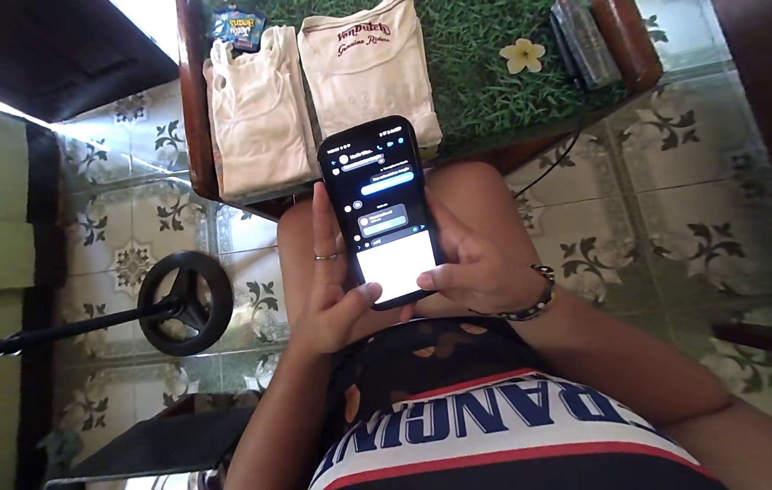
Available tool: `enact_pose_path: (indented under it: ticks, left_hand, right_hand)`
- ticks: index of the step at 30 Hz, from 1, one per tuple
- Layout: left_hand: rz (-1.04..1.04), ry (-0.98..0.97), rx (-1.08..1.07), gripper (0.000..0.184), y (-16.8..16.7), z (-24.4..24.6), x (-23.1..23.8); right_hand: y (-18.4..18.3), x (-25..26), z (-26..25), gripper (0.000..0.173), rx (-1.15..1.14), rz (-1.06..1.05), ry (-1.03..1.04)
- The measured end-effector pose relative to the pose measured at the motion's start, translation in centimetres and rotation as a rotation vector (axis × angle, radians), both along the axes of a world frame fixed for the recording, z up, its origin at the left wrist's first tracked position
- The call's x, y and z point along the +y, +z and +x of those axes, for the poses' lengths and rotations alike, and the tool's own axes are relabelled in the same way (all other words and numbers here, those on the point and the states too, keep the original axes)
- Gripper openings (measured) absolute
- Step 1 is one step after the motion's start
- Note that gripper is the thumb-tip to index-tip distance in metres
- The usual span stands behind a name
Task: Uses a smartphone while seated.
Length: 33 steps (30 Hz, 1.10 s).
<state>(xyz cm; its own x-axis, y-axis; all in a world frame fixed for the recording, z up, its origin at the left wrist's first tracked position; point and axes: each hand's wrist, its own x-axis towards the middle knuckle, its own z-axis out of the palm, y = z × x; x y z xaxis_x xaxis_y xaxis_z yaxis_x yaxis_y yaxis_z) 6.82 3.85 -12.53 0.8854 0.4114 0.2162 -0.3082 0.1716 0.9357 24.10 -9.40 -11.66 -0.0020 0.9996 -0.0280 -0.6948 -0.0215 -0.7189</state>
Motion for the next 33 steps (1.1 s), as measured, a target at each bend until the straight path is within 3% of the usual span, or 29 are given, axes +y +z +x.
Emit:
enact_pose_path:
  ticks: [12, 33]
  left_hand:
    - [-0.001, 0.011, 0.010, 0.101, -0.27, -0.05, -0.07]
    - [0.005, 0.018, -0.003, 0.101, -0.54, -0.07, -0.14]
  right_hand:
    - [-0.31, 0.23, 0.03, 0.085, 0.065, 0.003, 0.005]
    - [-0.07, 0.23, -0.13, 0.086, 0.058, -0.014, 0.006]
